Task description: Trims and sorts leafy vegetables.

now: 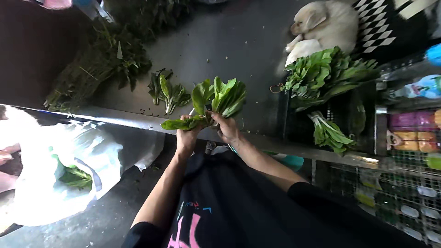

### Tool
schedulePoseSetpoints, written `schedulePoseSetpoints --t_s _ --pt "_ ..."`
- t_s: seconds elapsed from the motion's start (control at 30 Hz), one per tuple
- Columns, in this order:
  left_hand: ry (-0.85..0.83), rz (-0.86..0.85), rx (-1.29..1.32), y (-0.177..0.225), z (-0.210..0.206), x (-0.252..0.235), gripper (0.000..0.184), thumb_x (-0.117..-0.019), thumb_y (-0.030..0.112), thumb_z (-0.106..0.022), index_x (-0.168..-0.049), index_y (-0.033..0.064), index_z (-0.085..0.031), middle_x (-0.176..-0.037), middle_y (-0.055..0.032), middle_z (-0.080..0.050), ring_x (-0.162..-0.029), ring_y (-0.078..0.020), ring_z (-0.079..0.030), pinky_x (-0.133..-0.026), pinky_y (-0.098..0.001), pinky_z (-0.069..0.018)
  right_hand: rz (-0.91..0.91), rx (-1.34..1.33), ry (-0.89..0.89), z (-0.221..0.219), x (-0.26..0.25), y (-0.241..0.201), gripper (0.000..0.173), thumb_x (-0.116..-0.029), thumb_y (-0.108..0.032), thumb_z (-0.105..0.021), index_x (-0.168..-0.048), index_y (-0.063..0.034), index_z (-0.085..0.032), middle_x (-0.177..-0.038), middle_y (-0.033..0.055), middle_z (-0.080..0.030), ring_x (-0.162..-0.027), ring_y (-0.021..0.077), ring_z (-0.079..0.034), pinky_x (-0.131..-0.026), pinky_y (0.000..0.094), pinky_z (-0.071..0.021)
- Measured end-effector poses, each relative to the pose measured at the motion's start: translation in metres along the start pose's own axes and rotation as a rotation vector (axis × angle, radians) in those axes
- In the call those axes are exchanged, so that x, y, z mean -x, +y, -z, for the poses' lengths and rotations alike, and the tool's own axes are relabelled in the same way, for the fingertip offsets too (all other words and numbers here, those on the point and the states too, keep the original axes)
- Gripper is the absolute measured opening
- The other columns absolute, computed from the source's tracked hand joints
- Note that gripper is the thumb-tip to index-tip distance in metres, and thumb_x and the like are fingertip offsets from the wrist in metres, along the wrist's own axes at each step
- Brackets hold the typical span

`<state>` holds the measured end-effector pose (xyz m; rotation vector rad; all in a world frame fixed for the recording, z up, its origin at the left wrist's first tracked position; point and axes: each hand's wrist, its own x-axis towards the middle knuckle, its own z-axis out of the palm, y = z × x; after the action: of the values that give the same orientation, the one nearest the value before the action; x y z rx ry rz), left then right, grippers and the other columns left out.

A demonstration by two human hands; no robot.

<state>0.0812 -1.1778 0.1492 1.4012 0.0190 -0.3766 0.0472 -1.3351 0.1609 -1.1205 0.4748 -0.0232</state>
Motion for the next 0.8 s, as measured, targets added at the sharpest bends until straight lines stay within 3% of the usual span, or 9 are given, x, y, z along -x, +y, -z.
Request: schedulePoseSetpoints --t_s 0.1,0.27,0.4,0.47,0.5,0.57,0.63,0.7,0.8 --pt "0.064 -0.003 0.282 -0.002 -0.003 -0.001 0.029 -0.0897 0.0 -0.069 -0.116 0.0079 -0.06 -0.106 -0.0091 -0.07 -0.096 -0.0243 -0.07 -0.088 -0.0479 -0.0602 -0.001 -0.167 -0.038 0.002 -0.001 -0.004 0.035 -0.1054 -0.029 -0.054 -0.126 -0.0024 -0.062 -0.12 0.0142 -0.073 -0.11 0.0246 -0.071 -0.099 0.0415 -0.0567" --pt "0.223 0.089 0.483 0.01 0.017 -0.015 0.023 -0.0997 0.002 -0.053 -0.122 -0.0018 -0.054 -0.111 -0.0193 -0.069 -0.101 -0.0337 -0.07 -0.093 -0.0517 -0.0587 0.106 -0.138 0.061 0.03 -0.003 -0.013 0.029 -0.1092 -0.026 -0.046 -0.114 -0.0041 -0.064 -0.105 0.0114 -0.074 -0.099 0.0238 -0.072 -0.093 0.0414 -0.0592" --pt "0.285 0.205 0.403 0.019 0.044 -0.021 0.028 -0.0992 -0.002 -0.047 -0.127 -0.0003 -0.049 -0.11 -0.0182 -0.069 -0.096 -0.0307 -0.072 -0.087 -0.0468 -0.061 0.135 0.548 0.183 0.088 -0.011 -0.018 0.034 -0.1049 -0.022 -0.06 -0.128 0.0026 -0.06 -0.11 0.0139 -0.073 -0.1 0.0217 -0.073 -0.094 0.0406 -0.0604" --pt "0.262 0.258 0.404 0.018 0.052 -0.022 0.031 -0.0985 -0.005 -0.045 -0.129 0.0009 -0.05 -0.118 -0.0177 -0.068 -0.098 -0.0278 -0.072 -0.088 -0.0438 -0.0605 -0.067 0.942 0.217 0.105 -0.008 -0.034 0.049 -0.1024 -0.033 -0.065 -0.135 0.0028 -0.058 -0.121 0.0237 -0.068 -0.113 0.0349 -0.067 -0.101 0.0548 -0.0516" --pt "0.233 0.284 0.384 0.016 0.055 -0.022 0.031 -0.0989 -0.006 -0.046 -0.129 0.0012 -0.051 -0.119 -0.0168 -0.068 -0.099 -0.0265 -0.072 -0.088 -0.0424 -0.06 -0.175 1.105 0.261 0.109 -0.006 -0.039 0.054 -0.1017 -0.042 -0.064 -0.131 0.0032 -0.061 -0.118 0.0287 -0.067 -0.112 0.0439 -0.065 -0.097 0.0638 -0.0495" --pt "0.153 0.329 0.301 0.011 0.057 -0.026 0.032 -0.0988 -0.005 -0.048 -0.13 0.0023 -0.052 -0.114 -0.0134 -0.068 -0.096 -0.023 -0.07 -0.087 -0.0407 -0.059 -0.25 1.25 0.342 0.117 -0.004 -0.038 0.056 -0.1036 -0.048 -0.057 -0.124 0.0046 -0.063 -0.112 0.0325 -0.067 -0.108 0.0505 -0.065 -0.093 0.0691 -0.0491" --pt "0.06 0.34 0.24 0.006 0.055 -0.034 0.04 -0.0979 0.0 -0.048 -0.137 0.0057 -0.05 -0.103 -0.0074 -0.065 -0.088 -0.0189 -0.067 -0.085 -0.04 -0.0582 -0.218 1.181 0.44 0.124 -0.002 -0.033 0.055 -0.1061 -0.045 -0.053 -0.121 0.007 -0.062 -0.111 0.0296 -0.069 -0.107 0.0463 -0.067 -0.093 0.0658 -0.0507" --pt "0.029 0.307 0.221 0.002 0.053 -0.045 0.033 -0.0947 0.0 -0.05 -0.127 0.0077 -0.052 -0.09 -0.0024 -0.063 -0.078 -0.0143 -0.065 -0.079 -0.0364 -0.0585 -0.106 0.962 0.525 0.126 0.003 -0.027 0.048 -0.1086 -0.04 -0.05 -0.126 0.0037 -0.061 -0.113 0.0191 -0.073 -0.101 0.0315 -0.073 -0.094 0.0531 -0.0572" --pt "0.088 0.206 0.092 0.0 0.058 -0.06 0.019 -0.0935 0.001 -0.061 -0.11 0.0066 -0.055 -0.079 -0.0001 -0.062 -0.065 -0.0103 -0.06 -0.064 -0.0284 -0.0554 0.098 0.714 0.601 0.117 0.006 -0.02 0.039 -0.1057 -0.034 -0.058 -0.12 0.0028 -0.063 -0.092 0.0119 -0.071 -0.075 0.0204 -0.07 -0.075 0.0424 -0.0605"
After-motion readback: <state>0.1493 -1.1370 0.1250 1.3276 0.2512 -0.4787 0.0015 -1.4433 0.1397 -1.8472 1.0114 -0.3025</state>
